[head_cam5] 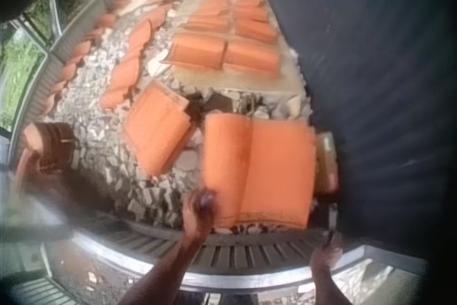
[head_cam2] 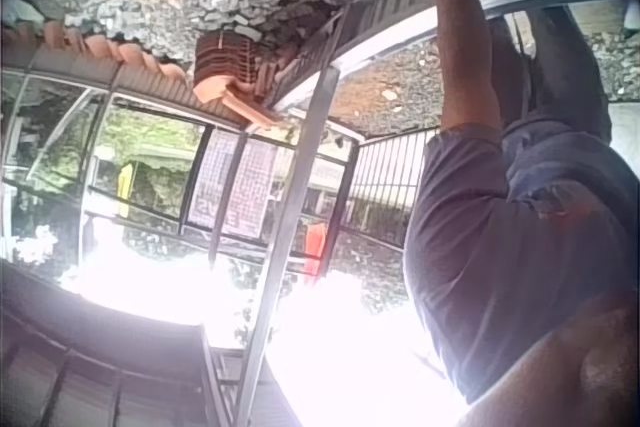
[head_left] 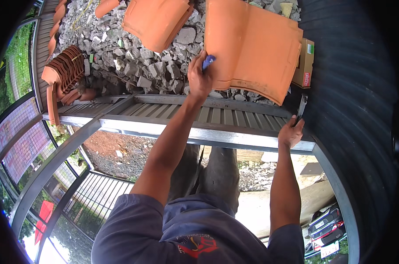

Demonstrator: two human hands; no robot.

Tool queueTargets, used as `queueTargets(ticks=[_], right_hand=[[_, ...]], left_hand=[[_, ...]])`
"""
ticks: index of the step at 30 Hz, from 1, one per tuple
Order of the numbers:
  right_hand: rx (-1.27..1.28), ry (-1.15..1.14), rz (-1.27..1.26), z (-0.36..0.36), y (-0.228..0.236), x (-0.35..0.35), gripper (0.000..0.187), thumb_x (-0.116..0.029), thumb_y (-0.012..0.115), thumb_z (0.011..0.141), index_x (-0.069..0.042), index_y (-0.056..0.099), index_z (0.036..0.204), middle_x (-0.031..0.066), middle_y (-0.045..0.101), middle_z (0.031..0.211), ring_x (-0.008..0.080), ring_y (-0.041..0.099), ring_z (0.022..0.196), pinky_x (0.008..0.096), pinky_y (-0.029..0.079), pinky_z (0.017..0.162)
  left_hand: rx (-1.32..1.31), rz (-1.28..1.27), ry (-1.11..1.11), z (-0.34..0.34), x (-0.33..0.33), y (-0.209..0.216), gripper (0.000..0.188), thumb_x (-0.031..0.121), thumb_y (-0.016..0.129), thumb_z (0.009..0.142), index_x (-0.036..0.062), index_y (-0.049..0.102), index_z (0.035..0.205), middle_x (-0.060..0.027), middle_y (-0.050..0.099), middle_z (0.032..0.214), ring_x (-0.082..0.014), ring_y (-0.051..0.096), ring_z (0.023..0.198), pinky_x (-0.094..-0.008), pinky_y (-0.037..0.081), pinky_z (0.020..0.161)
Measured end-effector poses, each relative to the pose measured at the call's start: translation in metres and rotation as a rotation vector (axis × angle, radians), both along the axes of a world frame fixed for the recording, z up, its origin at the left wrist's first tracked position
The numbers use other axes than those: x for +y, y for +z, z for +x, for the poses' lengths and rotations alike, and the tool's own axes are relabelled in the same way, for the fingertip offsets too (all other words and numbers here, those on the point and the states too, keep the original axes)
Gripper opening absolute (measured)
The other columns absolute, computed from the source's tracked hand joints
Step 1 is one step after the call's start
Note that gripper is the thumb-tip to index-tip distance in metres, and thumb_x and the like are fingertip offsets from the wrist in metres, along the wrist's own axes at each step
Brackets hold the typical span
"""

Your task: The person wipes and brushes several clay roof tiles one by one using a cloth and a brush while they are laid out in an outdoor workspace.

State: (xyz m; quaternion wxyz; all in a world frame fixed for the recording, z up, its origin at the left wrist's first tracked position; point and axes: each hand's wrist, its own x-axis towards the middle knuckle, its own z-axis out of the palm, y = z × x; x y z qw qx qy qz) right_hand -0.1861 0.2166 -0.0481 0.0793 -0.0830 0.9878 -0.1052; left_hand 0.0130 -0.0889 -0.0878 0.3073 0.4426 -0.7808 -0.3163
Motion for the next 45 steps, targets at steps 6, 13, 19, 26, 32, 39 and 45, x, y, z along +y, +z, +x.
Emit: queueTargets(ticks=[6,13,19,26,32,39,45], right_hand=[[-0.037,-0.049,0.000,0.002,0.000,0.008,0.037,-0.037,0.052,0.106,-0.002,0.053,0.115,0.0311,0.067,0.109,0.0538,0.064,0.095,0.0616,0.046,0.076],[0.105,0.109,-0.075,-0.002,-0.006,0.022,0.036,-0.033,0.056,0.105,0.002,0.056,0.115,0.0332,0.066,0.104,0.0542,0.063,0.094,0.0599,0.045,0.075],[-0.129,-0.005,-0.327,-0.024,-0.009,-0.008,0.044,-0.039,0.080,0.091,-0.002,0.064,0.108,0.0148,0.070,0.096,0.0303,0.069,0.079,0.0389,0.054,0.061],[-0.311,0.099,-0.432,-0.094,-0.008,-0.153,0.062,-0.033,0.087,0.084,0.000,0.063,0.132,0.0127,0.070,0.121,0.0229,0.066,0.109,0.0371,0.057,0.091],[-0.441,0.103,-0.411,-0.094,0.007,-0.171,0.063,-0.026,0.089,0.082,-0.001,0.062,0.132,0.0130,0.071,0.113,0.0217,0.066,0.091,0.0350,0.056,0.074],[-0.521,0.099,-0.457,-0.097,0.030,-0.162,0.036,-0.019,0.084,0.088,-0.016,0.048,0.085,-0.0027,0.050,0.068,0.0069,0.042,0.045,0.0251,0.037,0.039],[-0.530,-0.005,-0.293,-0.098,0.008,-0.178,0.054,-0.027,0.093,0.080,-0.008,0.059,0.117,-0.0013,0.056,0.071,0.0077,0.042,0.044,0.0260,0.035,0.038]], left_hand=[[-0.393,0.330,-0.315,0.087,0.034,0.025,0.039,-0.004,0.059,0.088,0.0085,0.066,0.125,-0.0165,0.069,0.118,-0.0397,0.066,0.111,-0.0477,0.055,0.093],[-0.687,0.339,0.069,0.197,0.033,0.050,0.029,0.013,0.060,0.094,0.0146,0.065,0.122,-0.0149,0.072,0.108,-0.0402,0.070,0.095,-0.0504,0.056,0.082],[-0.618,0.246,0.096,0.209,0.029,0.056,0.034,0.017,0.064,0.089,0.0146,0.062,0.124,-0.0135,0.073,0.101,-0.0391,0.070,0.089,-0.0514,0.056,0.075],[-0.547,0.255,0.056,0.206,0.032,0.045,0.034,0.018,0.065,0.089,0.0132,0.062,0.122,-0.0112,0.072,0.100,-0.0357,0.070,0.089,-0.0478,0.056,0.075],[-0.469,0.194,0.058,0.214,0.028,0.050,0.034,0.016,0.067,0.084,0.0117,0.059,0.117,-0.0074,0.068,0.091,-0.0315,0.070,0.083,-0.0435,0.056,0.073],[-0.461,0.236,0.084,0.217,0.031,0.050,0.035,0.015,0.066,0.084,0.0104,0.057,0.117,-0.0069,0.067,0.087,-0.0288,0.070,0.082,-0.0419,0.055,0.074],[-0.468,0.272,0.086,0.217,0.027,0.052,0.034,0.015,0.066,0.084,0.0092,0.058,0.117,-0.0071,0.067,0.087,-0.0279,0.071,0.082,-0.0406,0.055,0.074]])
